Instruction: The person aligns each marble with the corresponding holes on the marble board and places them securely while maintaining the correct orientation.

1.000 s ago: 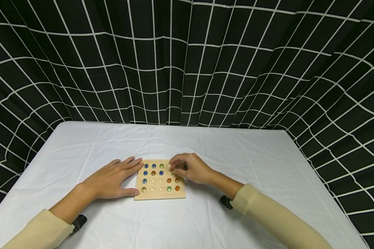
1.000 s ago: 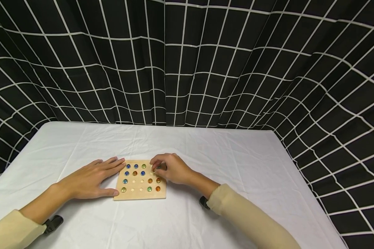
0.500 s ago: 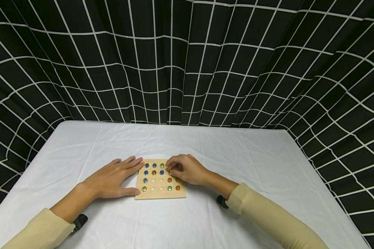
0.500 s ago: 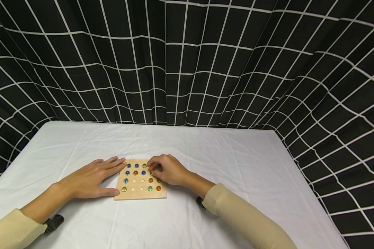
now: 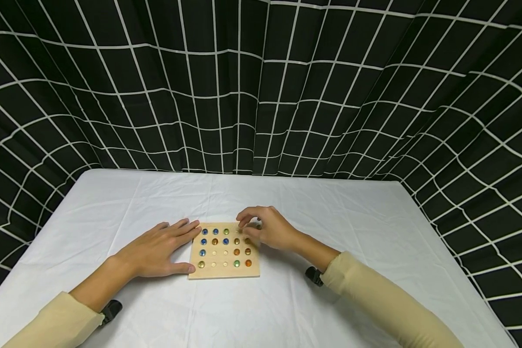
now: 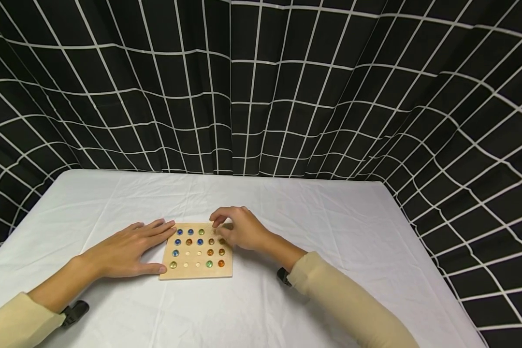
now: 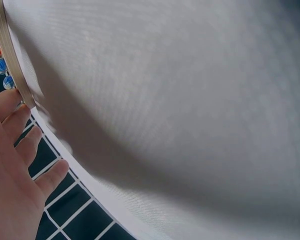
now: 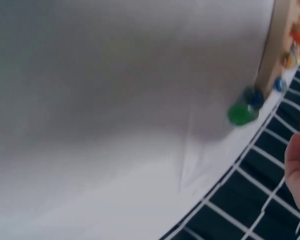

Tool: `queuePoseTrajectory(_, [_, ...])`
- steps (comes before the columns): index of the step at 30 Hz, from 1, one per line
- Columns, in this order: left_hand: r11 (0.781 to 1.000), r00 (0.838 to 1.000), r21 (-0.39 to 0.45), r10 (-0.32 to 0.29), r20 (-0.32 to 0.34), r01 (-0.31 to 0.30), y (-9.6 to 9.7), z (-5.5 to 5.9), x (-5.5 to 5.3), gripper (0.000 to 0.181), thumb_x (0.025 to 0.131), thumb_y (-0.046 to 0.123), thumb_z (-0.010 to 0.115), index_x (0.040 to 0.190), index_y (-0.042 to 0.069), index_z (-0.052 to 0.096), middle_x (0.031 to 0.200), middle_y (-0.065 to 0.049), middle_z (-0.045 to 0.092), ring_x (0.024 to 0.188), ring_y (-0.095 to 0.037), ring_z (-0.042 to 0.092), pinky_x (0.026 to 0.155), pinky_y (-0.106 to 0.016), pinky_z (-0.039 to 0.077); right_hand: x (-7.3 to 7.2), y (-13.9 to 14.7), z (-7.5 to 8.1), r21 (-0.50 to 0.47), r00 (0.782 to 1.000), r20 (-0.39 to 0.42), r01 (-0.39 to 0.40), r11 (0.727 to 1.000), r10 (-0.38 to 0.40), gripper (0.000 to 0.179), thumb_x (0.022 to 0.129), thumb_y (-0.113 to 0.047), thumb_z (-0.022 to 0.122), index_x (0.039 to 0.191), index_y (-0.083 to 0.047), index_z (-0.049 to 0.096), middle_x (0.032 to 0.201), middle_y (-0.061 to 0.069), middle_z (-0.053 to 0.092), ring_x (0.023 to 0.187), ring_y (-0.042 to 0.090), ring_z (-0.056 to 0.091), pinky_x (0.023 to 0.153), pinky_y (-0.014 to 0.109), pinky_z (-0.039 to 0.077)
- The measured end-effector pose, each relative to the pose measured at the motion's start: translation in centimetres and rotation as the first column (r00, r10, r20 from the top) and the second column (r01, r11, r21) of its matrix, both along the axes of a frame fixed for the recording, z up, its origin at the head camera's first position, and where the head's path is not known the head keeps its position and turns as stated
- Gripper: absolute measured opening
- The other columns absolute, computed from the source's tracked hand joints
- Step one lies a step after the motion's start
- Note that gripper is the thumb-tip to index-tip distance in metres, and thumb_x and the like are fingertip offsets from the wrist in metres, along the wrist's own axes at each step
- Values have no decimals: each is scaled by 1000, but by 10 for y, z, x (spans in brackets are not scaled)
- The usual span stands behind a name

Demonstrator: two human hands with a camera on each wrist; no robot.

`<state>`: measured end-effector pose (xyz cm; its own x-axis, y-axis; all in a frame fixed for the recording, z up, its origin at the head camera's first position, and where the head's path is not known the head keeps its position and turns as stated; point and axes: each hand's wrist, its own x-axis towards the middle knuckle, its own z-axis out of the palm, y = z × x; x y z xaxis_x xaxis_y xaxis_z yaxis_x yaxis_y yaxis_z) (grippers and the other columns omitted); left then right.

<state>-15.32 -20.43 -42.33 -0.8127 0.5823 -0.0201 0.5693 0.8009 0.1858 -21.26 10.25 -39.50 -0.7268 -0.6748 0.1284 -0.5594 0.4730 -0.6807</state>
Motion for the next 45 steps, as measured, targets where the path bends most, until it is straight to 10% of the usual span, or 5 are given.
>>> queuePoseTrajectory(45, [1000,1000,2,-3,0,3,1,1,1,98,84,81,48,154,14,40,159,-4,36,145,-33,33,111,-59,32,-6,55,-25,87,985,36,165,982,-169,28,80,0,80,106,-5,71,89,-3,73,93,15,67,100,43,46])
